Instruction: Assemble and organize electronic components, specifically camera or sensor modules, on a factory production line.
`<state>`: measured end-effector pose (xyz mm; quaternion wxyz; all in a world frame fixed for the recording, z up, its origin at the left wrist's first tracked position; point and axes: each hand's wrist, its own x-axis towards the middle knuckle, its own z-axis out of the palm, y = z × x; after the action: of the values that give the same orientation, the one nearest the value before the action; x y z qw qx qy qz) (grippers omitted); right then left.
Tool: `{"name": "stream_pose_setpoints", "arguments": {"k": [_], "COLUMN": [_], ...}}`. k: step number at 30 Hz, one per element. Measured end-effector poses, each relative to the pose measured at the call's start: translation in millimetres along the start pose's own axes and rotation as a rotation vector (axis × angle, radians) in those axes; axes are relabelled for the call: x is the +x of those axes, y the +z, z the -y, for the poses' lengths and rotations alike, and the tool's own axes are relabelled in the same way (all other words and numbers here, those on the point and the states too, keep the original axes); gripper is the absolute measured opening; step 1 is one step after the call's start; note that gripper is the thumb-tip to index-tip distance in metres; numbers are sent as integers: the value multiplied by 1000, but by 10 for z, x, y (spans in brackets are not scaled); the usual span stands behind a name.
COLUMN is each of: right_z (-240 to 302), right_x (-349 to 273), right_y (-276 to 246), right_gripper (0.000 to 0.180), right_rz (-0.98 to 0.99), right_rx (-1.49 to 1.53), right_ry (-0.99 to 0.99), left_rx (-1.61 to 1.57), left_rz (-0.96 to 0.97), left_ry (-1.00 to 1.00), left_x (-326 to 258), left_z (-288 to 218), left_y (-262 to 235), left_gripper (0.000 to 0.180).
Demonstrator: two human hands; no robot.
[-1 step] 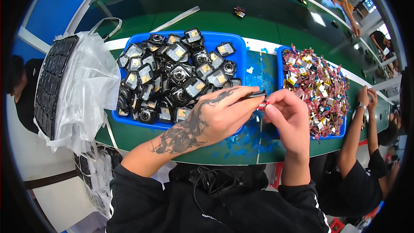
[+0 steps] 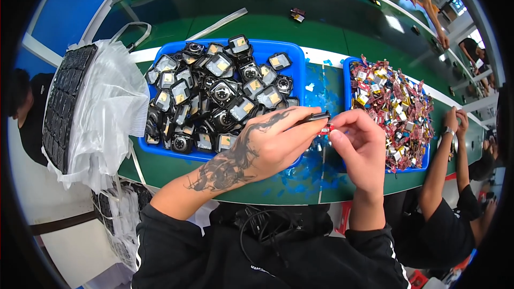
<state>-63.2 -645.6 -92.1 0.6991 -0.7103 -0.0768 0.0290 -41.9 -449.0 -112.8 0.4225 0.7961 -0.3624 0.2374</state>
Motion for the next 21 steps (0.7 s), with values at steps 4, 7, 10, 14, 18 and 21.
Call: {"name": "stream_pose_setpoints", "arguments": {"k": [4, 7, 10, 14, 18, 21], "right_z": [6, -1, 38, 57, 56, 23], "right_x": [-6, 80, 78, 84, 63, 65], "right_y": [54, 25, 15, -29, -107, -178], "right_gripper": [18, 16, 14, 13, 12, 11], "right_rz": [-69, -79, -64, 7, 111, 204], "right_rx": [-216, -555, -557, -499, -133, 266], "right_ry": [-157, -435, -442, -348, -117, 62], "left_rx": [-17, 22, 29, 78, -41, -392], "left_rz": [14, 13, 33, 74, 136, 312], "left_ry": [-16, 4, 18, 63, -32, -409], "left_x": [9, 7, -10, -23, 8, 97], "left_z": [-21, -7, 13, 38, -18, -72], "left_y": [-4, 4, 10, -2, -37, -143], "left_gripper": [29, 28, 28, 28, 27, 20]}}
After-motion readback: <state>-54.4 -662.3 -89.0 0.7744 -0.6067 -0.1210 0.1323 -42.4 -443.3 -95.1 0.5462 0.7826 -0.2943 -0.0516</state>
